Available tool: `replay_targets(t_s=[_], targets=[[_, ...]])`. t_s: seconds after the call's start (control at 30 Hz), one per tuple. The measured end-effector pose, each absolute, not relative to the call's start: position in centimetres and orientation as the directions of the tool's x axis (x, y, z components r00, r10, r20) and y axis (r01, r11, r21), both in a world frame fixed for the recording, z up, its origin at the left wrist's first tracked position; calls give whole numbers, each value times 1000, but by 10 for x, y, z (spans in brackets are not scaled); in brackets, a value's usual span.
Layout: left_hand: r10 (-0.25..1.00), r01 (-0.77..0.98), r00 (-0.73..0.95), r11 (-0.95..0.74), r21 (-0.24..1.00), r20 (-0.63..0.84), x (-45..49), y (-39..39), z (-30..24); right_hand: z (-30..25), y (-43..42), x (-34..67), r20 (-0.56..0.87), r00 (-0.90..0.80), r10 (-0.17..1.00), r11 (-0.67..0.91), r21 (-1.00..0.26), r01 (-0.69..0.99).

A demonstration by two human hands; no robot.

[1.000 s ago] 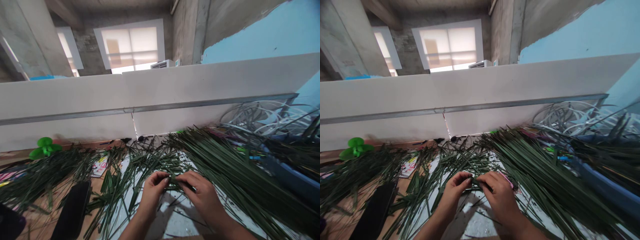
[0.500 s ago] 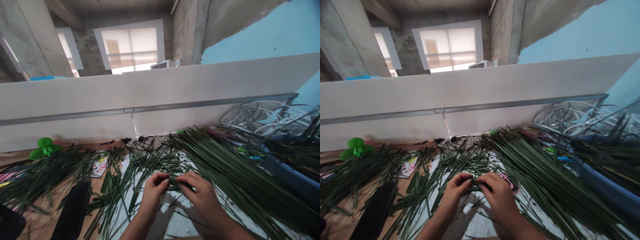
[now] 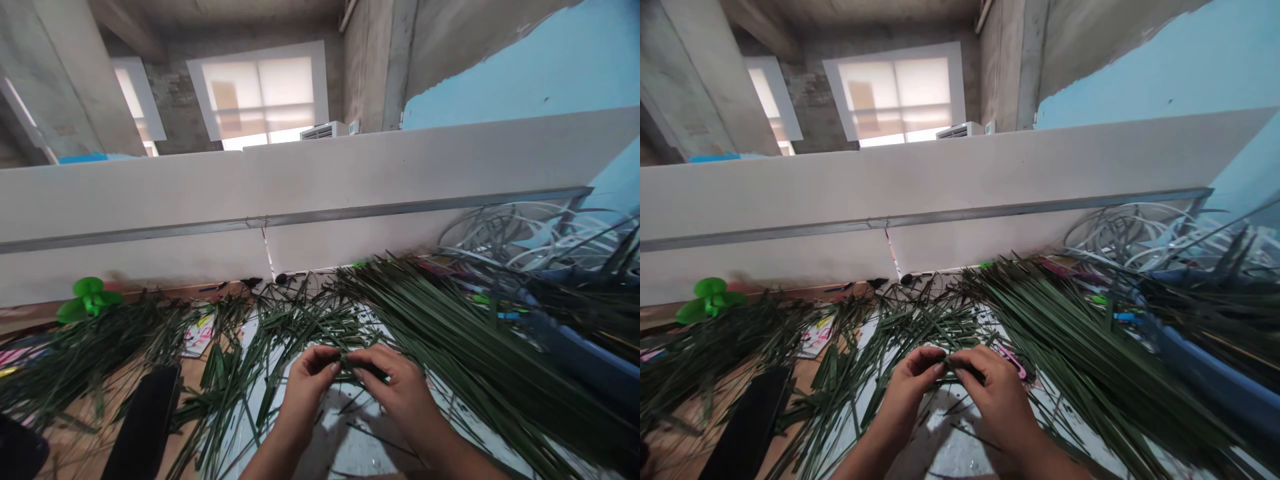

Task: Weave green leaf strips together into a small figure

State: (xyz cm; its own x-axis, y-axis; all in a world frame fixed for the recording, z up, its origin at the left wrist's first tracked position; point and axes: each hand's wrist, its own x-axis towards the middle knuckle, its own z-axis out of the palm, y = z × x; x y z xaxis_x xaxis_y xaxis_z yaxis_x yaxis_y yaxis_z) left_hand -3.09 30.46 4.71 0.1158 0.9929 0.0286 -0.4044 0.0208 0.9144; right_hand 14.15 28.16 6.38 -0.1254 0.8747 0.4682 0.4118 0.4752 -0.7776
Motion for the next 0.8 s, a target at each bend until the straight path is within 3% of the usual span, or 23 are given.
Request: replay_targets(t_s=[0.8], targets=[[991,-446,127,23,895,38,-31,307,39,67,280,140,462,-109,880,455,-754,473]])
